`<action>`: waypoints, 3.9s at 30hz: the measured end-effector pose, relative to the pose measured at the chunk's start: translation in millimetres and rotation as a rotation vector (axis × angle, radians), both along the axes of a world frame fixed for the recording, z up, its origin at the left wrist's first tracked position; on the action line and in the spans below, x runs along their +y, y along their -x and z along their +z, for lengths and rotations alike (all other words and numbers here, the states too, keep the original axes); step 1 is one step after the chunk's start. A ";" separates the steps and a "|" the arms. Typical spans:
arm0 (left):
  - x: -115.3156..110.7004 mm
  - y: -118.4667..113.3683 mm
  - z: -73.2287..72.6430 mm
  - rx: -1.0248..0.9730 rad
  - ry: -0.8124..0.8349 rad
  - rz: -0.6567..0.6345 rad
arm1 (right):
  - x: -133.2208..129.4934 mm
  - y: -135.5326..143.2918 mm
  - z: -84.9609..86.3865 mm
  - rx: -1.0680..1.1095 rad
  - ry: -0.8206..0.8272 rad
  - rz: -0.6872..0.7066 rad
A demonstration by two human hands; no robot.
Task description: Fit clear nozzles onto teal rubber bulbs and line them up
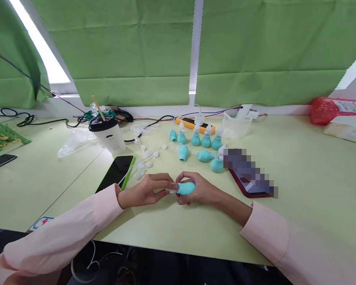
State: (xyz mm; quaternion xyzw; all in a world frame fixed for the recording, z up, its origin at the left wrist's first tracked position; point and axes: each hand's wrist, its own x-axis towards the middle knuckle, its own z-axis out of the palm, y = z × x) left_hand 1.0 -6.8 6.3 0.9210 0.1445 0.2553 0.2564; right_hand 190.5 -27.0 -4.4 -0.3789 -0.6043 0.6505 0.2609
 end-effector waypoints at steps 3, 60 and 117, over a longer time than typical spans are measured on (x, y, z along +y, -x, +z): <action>-0.3 0.0 0.5 -0.006 -0.002 0.000 | -0.5 -0.1 1.2 0.015 0.002 -0.003; 33.6 13.6 -0.5 0.324 -0.010 0.337 | -16.2 -4.9 -14.2 -0.249 -0.570 -0.354; 3.8 5.2 0.2 -0.057 0.722 0.296 | -23.8 -2.6 -16.6 -0.337 -1.135 -0.382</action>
